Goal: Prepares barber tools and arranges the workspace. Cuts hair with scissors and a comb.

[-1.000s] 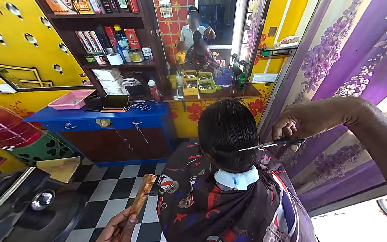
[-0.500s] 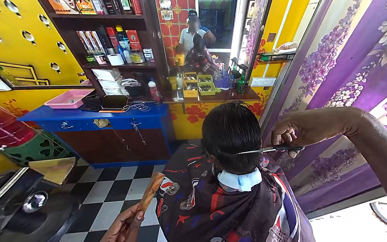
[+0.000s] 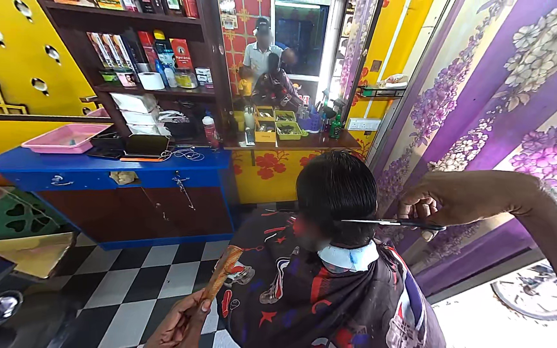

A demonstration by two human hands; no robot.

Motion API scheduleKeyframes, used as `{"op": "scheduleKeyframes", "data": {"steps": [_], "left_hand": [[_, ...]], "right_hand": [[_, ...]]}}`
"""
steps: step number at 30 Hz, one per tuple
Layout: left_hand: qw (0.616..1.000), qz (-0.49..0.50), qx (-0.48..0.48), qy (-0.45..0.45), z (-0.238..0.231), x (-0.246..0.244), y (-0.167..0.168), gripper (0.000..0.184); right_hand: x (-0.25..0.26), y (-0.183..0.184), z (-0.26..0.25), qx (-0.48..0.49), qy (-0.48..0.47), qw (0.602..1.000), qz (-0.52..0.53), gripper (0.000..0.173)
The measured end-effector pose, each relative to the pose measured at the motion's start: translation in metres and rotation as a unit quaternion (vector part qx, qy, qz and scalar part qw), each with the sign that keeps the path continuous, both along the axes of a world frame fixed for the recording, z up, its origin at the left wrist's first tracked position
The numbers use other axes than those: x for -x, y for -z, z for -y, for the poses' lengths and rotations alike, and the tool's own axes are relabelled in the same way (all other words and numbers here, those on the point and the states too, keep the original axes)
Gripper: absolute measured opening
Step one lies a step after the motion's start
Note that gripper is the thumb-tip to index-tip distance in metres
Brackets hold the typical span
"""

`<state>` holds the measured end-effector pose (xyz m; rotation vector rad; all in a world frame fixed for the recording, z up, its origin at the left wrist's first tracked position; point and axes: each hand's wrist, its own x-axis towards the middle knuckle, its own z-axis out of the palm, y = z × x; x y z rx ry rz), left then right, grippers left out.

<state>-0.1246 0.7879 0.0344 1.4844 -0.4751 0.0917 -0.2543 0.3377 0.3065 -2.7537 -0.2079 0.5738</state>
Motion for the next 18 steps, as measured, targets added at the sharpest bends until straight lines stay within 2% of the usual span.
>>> {"op": "scheduleKeyframes", "data": {"steps": [4,12,18], "left_hand": [[1.0,-0.006,0.009,0.014,-0.003,-0.01,0.008,0.016],[0.998,-0.026,0.021,0.047,-0.009,-0.027,0.011,0.017],[0.997,-0.051,0.014,0.065,-0.015,-0.043,0.022,0.017]], "right_hand": [[0.006,-0.006,-0.02,-0.002,0.043,0.999,-0.018,0.019],[0.022,-0.007,-0.044,0.031,0.115,0.993,-0.009,0.011],[0.023,-0.011,-0.068,-0.005,0.186,0.981,-0.064,0.027]]}}
